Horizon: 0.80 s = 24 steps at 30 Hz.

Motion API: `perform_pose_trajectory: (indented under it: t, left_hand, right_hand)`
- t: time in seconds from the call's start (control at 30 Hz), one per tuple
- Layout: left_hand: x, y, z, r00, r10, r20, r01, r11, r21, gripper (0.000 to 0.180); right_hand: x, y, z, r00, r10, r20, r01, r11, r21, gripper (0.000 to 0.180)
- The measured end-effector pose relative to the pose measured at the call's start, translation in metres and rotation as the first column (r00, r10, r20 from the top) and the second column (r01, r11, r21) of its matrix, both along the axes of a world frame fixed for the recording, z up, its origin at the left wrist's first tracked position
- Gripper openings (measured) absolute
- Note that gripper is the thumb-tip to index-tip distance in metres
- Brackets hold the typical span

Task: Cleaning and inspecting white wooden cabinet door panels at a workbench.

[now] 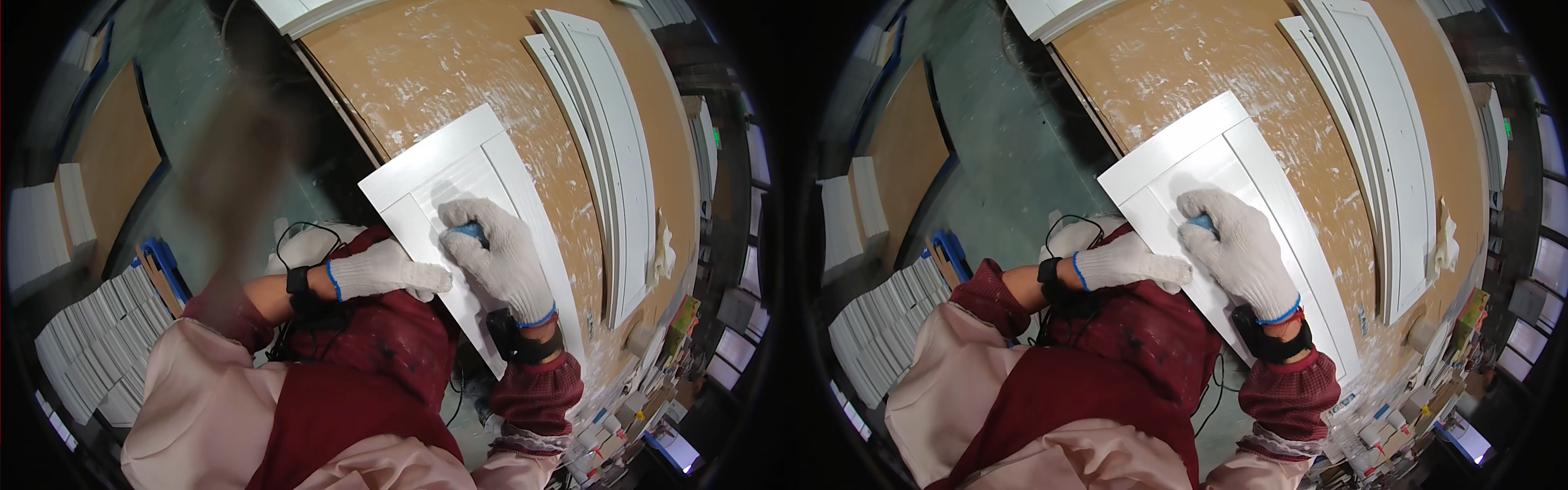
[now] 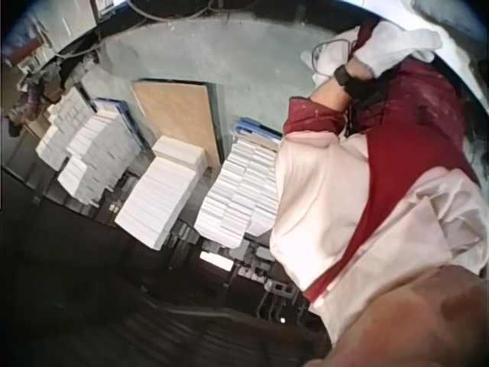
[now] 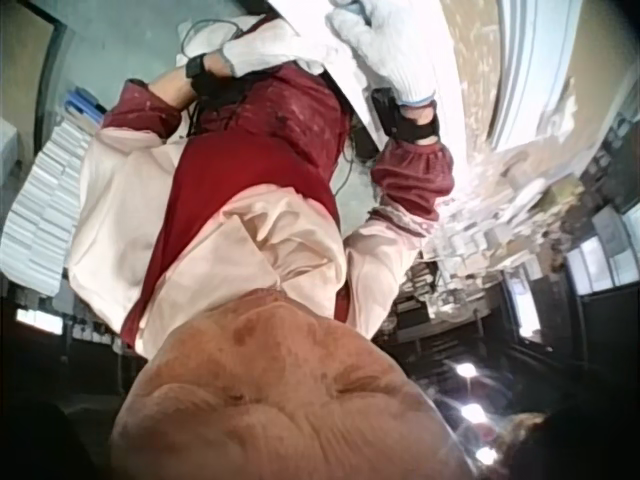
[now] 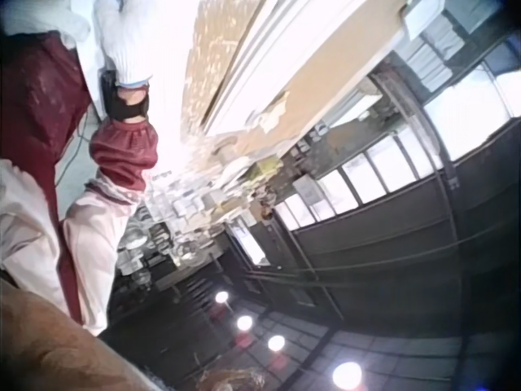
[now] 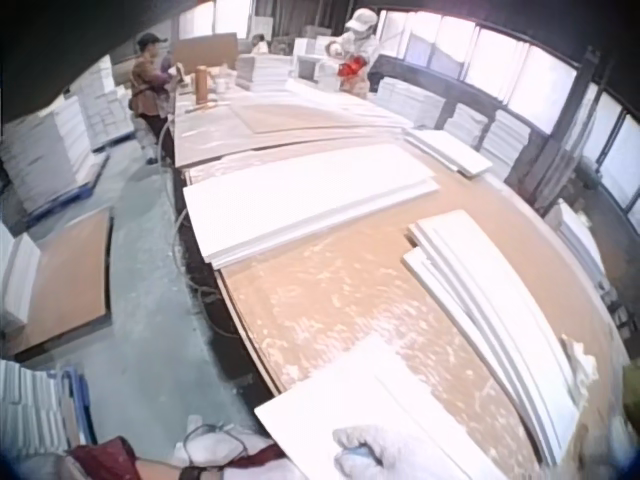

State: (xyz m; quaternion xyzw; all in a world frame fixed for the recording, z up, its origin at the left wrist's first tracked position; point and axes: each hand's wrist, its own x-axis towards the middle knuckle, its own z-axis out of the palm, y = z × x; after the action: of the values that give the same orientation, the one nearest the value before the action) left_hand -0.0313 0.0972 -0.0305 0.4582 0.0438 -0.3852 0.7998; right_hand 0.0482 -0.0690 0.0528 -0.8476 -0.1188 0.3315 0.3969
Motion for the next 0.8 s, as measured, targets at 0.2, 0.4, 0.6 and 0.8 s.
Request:
perform_pose_trajectory:
  t: [0.2, 0.4, 0.6, 0.8]
  left_hand:
    - [-0.002, -0.002, -0.007, 1.0, 0.013, 0.008, -0.012, 0.999, -0.037, 0.033]
    - [-0.003, -0.004, -0.012, 1.0, 0.028, 0.002, -0.027, 0.995, -0.097, 0.035]
    - [-0.003, -0.002, -0.013, 1.0, 0.008, 0.007, -0.006, 0.991, -0.135, 0.035]
    - [-0.003, 0.0, -0.006, 1.0, 0.006, -0.018, -0.007, 0.998, -0.07, 0.038]
  right_hand:
    - [0.011, 0.018, -0.006, 0.994, 0.043, 0.102, -0.05, 0.997, 0.064, 0.026]
    - [0.022, 0.037, -0.007, 0.98, 0.057, 0.191, -0.078, 0.991, 0.105, 0.025]
    - [0.026, 0.046, -0.015, 0.955, 0.07, 0.288, -0.104, 0.989, 0.106, 0.023]
    - [0.022, 0.038, -0.008, 0.978, 0.072, 0.196, -0.088, 0.993, 0.074, 0.024]
